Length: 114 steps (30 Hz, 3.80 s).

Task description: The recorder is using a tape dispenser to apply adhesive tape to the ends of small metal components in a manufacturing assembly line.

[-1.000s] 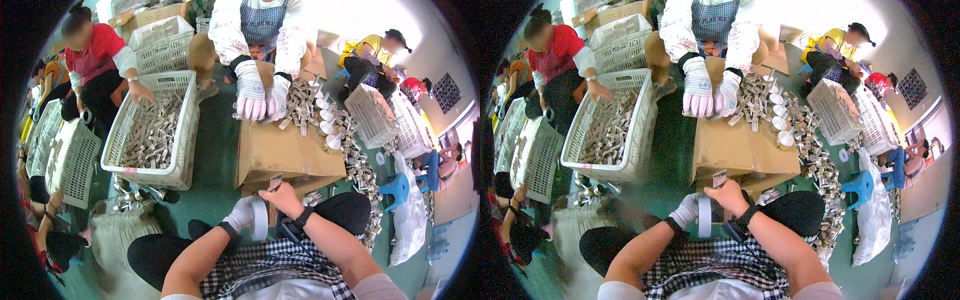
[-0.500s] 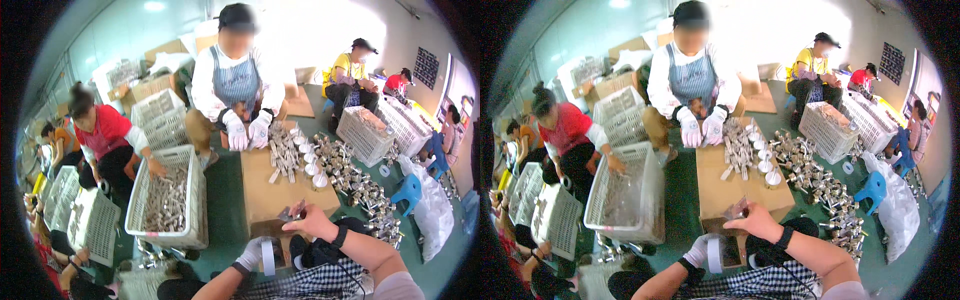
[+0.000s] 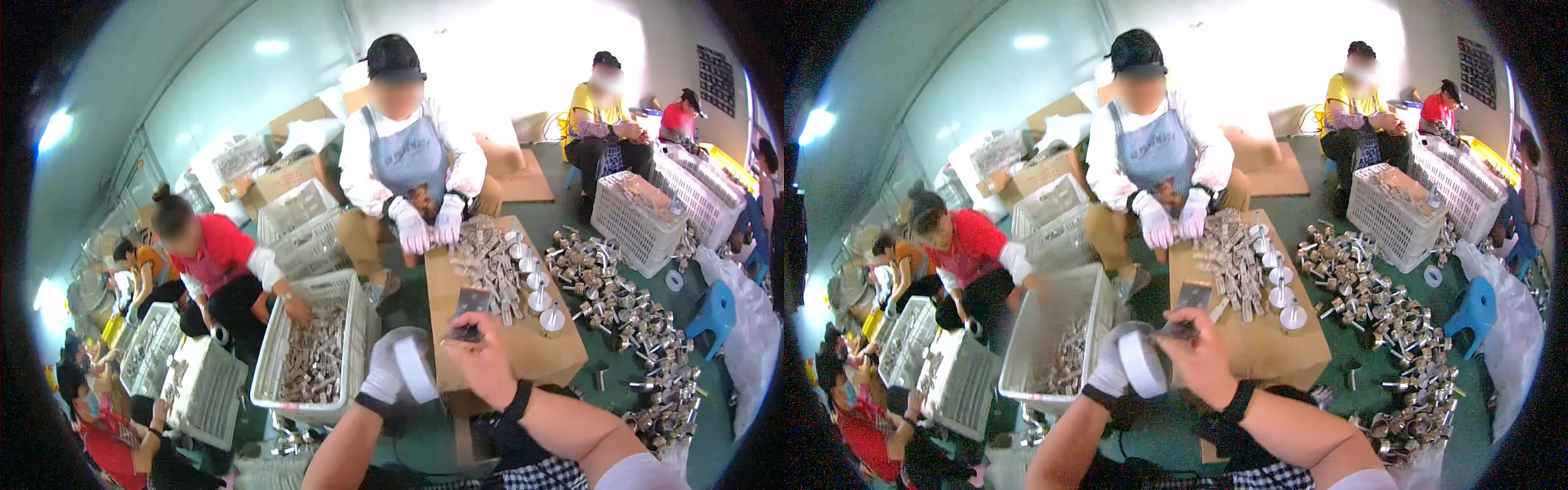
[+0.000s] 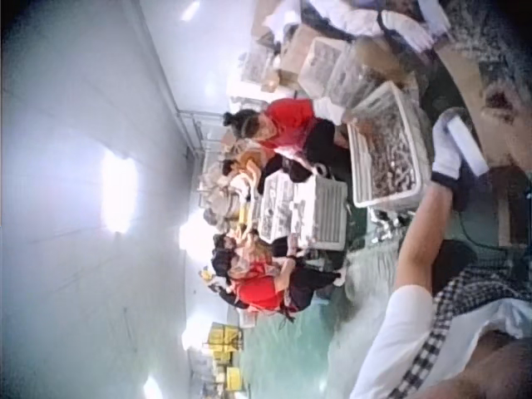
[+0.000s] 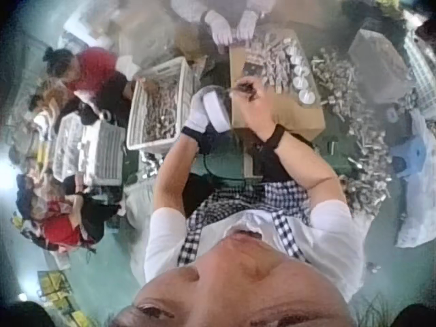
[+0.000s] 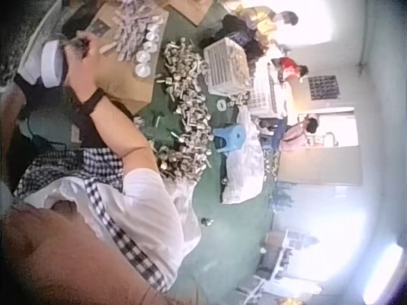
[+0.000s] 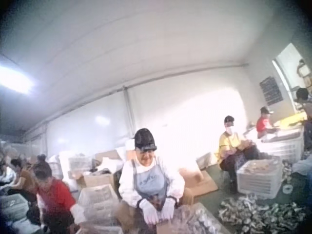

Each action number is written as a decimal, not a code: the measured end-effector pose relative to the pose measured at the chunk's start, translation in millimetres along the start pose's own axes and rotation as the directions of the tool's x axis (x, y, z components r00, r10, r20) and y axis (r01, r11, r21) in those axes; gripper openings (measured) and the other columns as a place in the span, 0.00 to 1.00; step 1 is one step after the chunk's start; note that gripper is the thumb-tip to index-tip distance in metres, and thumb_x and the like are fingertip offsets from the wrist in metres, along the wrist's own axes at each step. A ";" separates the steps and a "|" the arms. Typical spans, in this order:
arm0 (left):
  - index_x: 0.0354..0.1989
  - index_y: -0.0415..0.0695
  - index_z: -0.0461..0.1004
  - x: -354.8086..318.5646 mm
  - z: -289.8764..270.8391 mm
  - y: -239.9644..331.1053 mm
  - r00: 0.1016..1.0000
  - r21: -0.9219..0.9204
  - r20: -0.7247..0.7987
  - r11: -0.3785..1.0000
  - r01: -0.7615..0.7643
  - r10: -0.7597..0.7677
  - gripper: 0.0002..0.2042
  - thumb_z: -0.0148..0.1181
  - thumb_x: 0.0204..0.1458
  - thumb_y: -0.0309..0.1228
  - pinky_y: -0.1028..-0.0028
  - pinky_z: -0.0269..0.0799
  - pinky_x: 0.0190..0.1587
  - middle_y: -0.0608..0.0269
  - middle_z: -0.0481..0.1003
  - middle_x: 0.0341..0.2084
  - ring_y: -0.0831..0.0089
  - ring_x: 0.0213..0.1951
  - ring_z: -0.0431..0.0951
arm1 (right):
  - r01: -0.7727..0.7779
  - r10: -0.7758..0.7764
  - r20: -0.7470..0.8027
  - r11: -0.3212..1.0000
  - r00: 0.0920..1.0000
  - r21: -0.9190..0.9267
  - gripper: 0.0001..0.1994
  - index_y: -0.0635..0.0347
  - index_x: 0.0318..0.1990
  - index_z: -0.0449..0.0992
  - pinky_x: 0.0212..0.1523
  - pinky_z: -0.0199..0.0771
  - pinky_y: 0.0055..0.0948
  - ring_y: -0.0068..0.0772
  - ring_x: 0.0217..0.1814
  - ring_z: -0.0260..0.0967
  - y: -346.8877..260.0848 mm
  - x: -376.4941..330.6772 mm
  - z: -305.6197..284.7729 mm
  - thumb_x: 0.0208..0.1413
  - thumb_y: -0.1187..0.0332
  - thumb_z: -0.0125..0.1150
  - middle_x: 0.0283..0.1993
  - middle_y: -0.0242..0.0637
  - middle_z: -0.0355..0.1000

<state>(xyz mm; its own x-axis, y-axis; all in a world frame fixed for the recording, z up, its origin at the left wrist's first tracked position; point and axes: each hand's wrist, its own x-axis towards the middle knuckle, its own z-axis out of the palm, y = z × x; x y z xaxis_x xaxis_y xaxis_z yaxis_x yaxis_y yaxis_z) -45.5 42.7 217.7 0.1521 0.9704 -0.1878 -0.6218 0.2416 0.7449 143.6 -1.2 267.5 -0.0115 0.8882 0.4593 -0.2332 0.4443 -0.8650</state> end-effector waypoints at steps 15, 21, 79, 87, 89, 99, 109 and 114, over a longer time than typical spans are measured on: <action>0.43 0.41 0.65 68.5 -43.4 10.9 0.957 0.119 0.256 0.978 -0.171 0.137 0.17 0.43 0.58 0.43 0.63 0.68 0.46 0.56 0.68 0.37 0.63 0.42 0.69 | 0.020 -0.019 0.007 0.963 1.000 -0.269 0.22 0.61 0.49 0.63 0.55 0.61 0.34 0.43 0.54 0.62 21.1 12.1 39.4 0.46 0.69 0.62 0.48 0.43 0.64; 0.45 0.46 0.62 91.1 -93.9 -29.2 0.904 0.227 0.421 0.958 -0.177 0.067 0.13 0.44 0.56 0.39 0.69 0.61 0.49 0.61 0.63 0.39 0.67 0.45 0.65 | -0.077 0.079 -0.005 0.962 0.997 -0.264 0.17 0.59 0.42 0.63 0.53 0.61 0.37 0.47 0.51 0.62 37.0 1.7 25.6 0.43 0.74 0.60 0.44 0.44 0.65; 0.34 0.37 0.74 101.2 17.1 -69.2 0.913 -0.334 0.361 0.887 0.319 -0.192 0.11 0.53 0.51 0.32 0.66 0.73 0.41 0.57 0.76 0.30 0.64 0.33 0.76 | -0.142 0.196 0.066 0.869 0.978 -0.474 0.14 0.57 0.32 0.65 0.35 0.63 0.18 0.16 0.32 0.59 7.9 -16.8 -13.5 0.41 0.76 0.66 0.30 0.25 0.62; 0.34 0.38 0.74 79.7 24.7 -55.4 0.951 -0.299 0.230 0.915 0.271 -0.207 0.10 0.53 0.51 0.32 0.67 0.73 0.39 0.56 0.76 0.29 0.64 0.31 0.76 | -0.261 0.266 -0.006 0.942 0.964 -0.210 0.13 0.58 0.33 0.65 0.35 0.63 0.18 0.16 0.33 0.60 21.6 -7.8 -17.7 0.43 0.76 0.65 0.31 0.26 0.63; 0.34 0.38 0.73 72.8 21.9 -49.1 0.920 -0.354 0.288 0.864 0.359 -0.265 0.10 0.53 0.51 0.33 0.66 0.73 0.42 0.54 0.76 0.30 0.63 0.33 0.76 | -0.330 0.327 -0.050 0.942 0.944 -0.059 0.15 0.58 0.34 0.65 0.35 0.65 0.20 0.17 0.33 0.61 21.5 -3.0 -9.6 0.41 0.76 0.66 0.31 0.26 0.64; 0.38 0.38 0.72 74.8 -16.9 -39.0 0.969 -0.155 0.127 0.961 0.229 -0.211 0.15 0.48 0.52 0.37 0.60 0.74 0.40 0.50 0.75 0.28 0.56 0.32 0.76 | -0.245 0.260 0.035 0.940 0.965 -0.239 0.19 0.56 0.36 0.65 0.34 0.64 0.20 0.18 0.31 0.60 37.5 13.0 0.5 0.38 0.73 0.69 0.30 0.27 0.64; 0.39 0.37 0.72 68.5 11.9 -43.6 0.974 -0.324 0.196 0.930 0.172 -0.112 0.17 0.47 0.52 0.40 0.61 0.71 0.45 0.52 0.75 0.34 0.57 0.37 0.75 | -0.322 0.336 0.056 0.930 0.940 -0.178 0.16 0.56 0.33 0.66 0.36 0.64 0.19 0.16 0.34 0.61 33.8 9.3 -0.3 0.40 0.74 0.68 0.31 0.24 0.63; 0.35 0.36 0.72 81.5 9.5 -40.4 0.942 -0.501 0.280 0.810 0.306 -0.183 0.13 0.52 0.50 0.35 0.59 0.70 0.45 0.50 0.75 0.32 0.53 0.36 0.74 | -0.355 0.374 0.060 0.911 0.925 -0.211 0.15 0.56 0.31 0.65 0.35 0.63 0.18 0.15 0.33 0.59 30.3 5.5 8.8 0.40 0.76 0.67 0.30 0.23 0.62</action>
<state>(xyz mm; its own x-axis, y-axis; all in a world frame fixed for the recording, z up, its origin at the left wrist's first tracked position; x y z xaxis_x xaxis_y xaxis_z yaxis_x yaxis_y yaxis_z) -0.7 112.0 178.4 0.4722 0.8713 -0.1338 -0.8417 0.4907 0.2251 128.0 16.1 245.6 -0.1560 0.9813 0.1131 -0.0035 0.1139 -0.9935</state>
